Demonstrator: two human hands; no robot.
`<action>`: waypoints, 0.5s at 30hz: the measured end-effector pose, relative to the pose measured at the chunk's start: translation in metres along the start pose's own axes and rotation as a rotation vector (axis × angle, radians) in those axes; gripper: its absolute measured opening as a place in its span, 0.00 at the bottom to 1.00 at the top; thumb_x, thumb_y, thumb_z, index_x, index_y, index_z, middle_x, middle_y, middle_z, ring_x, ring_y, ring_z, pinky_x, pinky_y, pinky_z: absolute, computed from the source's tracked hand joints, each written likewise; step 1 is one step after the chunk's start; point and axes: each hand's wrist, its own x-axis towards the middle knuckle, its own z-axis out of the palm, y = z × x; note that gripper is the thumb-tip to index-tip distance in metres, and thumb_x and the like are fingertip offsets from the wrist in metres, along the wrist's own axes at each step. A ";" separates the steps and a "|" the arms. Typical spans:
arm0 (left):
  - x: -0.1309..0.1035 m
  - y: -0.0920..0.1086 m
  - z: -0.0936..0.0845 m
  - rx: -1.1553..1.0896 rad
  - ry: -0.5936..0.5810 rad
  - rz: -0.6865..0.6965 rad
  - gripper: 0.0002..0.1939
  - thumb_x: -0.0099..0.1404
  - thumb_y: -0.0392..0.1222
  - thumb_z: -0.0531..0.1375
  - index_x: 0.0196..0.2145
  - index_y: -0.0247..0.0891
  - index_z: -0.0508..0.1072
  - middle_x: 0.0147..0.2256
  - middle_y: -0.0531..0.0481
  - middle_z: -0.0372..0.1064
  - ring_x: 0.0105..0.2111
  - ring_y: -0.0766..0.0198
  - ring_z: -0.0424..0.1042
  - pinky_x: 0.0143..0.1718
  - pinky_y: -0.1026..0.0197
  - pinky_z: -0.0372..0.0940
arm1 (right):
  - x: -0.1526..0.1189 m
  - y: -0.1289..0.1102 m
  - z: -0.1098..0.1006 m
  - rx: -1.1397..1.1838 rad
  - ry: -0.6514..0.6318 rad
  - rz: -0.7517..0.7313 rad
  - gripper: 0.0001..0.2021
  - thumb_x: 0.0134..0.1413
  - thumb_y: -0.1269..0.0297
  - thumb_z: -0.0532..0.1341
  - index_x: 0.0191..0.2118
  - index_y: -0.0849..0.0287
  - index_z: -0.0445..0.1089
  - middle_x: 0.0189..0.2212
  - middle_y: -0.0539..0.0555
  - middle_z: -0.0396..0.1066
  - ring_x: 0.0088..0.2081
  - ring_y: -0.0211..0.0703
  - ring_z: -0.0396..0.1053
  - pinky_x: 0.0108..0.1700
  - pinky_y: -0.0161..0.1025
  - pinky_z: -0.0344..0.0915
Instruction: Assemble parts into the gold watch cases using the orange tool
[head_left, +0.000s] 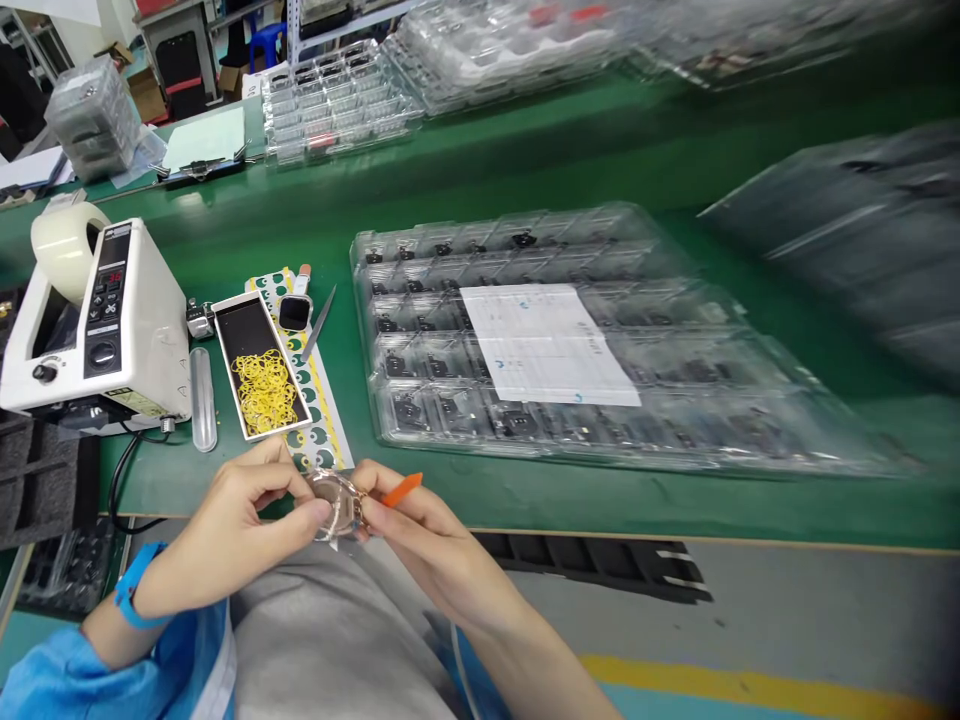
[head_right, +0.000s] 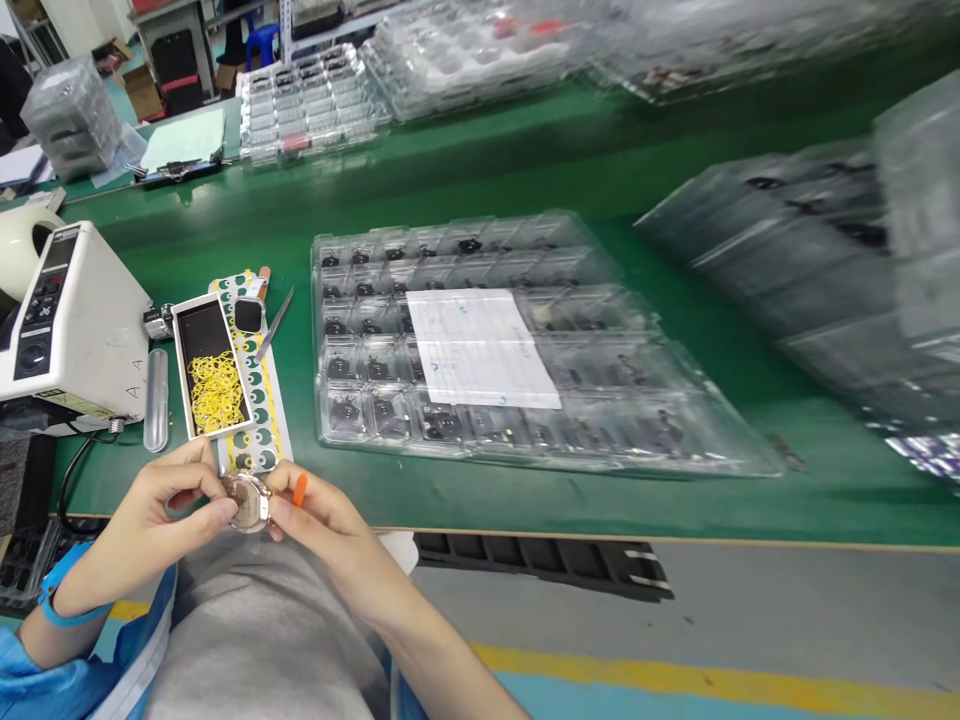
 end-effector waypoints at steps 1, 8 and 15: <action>0.000 0.000 0.000 0.007 0.002 -0.001 0.11 0.64 0.36 0.60 0.24 0.37 0.72 0.27 0.55 0.59 0.29 0.65 0.58 0.31 0.62 0.54 | 0.000 0.000 0.000 0.000 -0.003 -0.003 0.21 0.56 0.43 0.65 0.27 0.58 0.68 0.26 0.48 0.59 0.29 0.37 0.56 0.34 0.35 0.54; -0.001 -0.003 0.004 0.108 0.040 0.027 0.11 0.64 0.34 0.59 0.24 0.38 0.71 0.27 0.55 0.57 0.29 0.66 0.58 0.30 0.64 0.54 | -0.001 0.000 -0.002 -0.030 0.003 -0.018 0.22 0.57 0.43 0.64 0.28 0.58 0.68 0.26 0.47 0.58 0.29 0.37 0.55 0.33 0.35 0.54; -0.009 0.004 0.011 0.487 0.217 0.129 0.10 0.64 0.34 0.58 0.25 0.38 0.64 0.28 0.56 0.57 0.25 0.68 0.61 0.27 0.63 0.55 | -0.003 -0.001 0.000 -0.076 0.027 -0.041 0.21 0.58 0.43 0.63 0.28 0.58 0.68 0.25 0.48 0.59 0.29 0.38 0.57 0.34 0.35 0.56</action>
